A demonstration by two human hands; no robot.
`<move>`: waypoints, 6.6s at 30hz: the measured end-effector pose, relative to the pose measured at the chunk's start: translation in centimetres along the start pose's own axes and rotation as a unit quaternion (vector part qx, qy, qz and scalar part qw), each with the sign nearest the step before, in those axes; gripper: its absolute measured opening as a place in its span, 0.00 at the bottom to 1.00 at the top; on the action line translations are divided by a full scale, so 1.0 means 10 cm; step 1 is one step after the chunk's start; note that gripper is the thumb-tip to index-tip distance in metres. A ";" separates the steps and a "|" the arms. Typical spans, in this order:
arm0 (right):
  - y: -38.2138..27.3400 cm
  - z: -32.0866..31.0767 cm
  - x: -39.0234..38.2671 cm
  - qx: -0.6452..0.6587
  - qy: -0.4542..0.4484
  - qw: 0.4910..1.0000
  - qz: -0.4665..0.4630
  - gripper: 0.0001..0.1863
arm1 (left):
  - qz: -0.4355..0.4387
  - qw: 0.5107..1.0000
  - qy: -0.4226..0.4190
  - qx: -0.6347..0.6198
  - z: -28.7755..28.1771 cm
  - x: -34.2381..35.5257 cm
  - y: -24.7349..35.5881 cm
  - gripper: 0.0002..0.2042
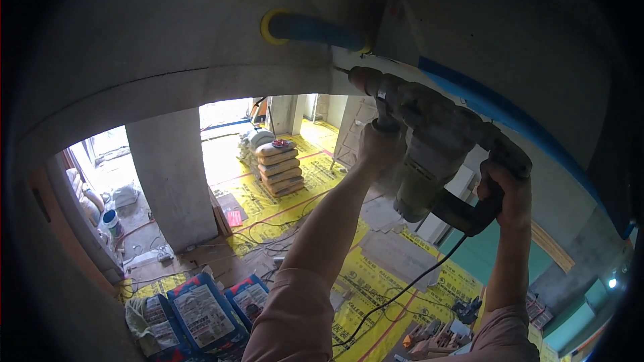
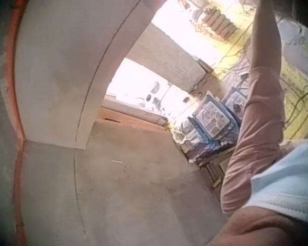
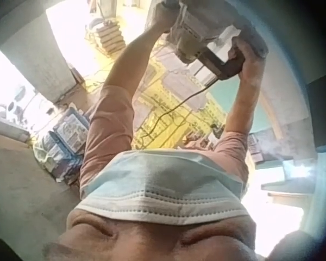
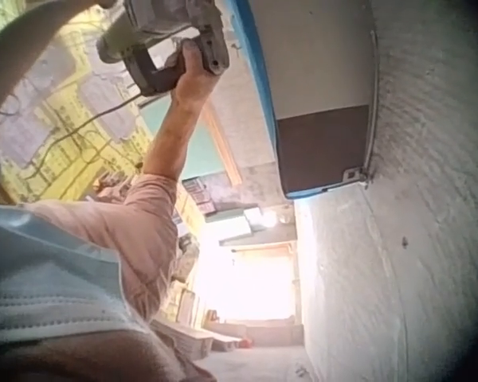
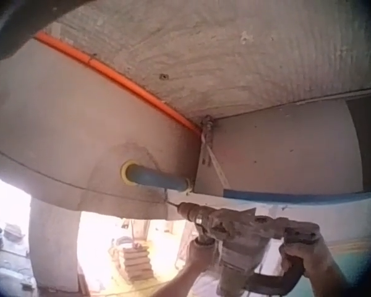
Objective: Using a rotary hammer to drill holes into a concrete ceiling beam.
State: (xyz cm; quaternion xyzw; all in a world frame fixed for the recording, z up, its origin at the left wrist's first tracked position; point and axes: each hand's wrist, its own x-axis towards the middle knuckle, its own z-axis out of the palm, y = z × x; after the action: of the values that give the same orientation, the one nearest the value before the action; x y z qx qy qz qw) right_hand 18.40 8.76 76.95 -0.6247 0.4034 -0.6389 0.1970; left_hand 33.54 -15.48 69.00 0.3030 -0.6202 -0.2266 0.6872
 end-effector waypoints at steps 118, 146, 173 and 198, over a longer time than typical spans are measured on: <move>0.25 0.15 0.20 0.010 -0.013 0.999 -0.040 0.07 | 0.011 1.000 -0.007 -0.019 -0.07 0.31 -0.43 0.14; 0.31 0.14 0.19 -0.009 -0.022 0.999 -0.025 0.08 | -0.029 0.999 -0.027 -0.024 -0.19 0.21 -0.27 0.17; 0.30 0.21 0.27 0.012 -0.031 0.999 -0.014 0.05 | -0.028 0.997 -0.068 0.030 -0.04 0.48 -0.68 0.21; 0.00 -0.18 -0.04 0.116 -0.074 0.990 -0.003 0.08 | -0.089 0.965 -0.039 0.243 -0.24 -0.09 0.10 0.25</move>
State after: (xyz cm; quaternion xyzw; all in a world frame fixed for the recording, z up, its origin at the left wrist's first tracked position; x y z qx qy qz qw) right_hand 16.73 9.57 76.85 -0.6448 0.3088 -0.6338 0.2953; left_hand 35.78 -13.79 68.96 0.5057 -0.6535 -0.1414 0.5451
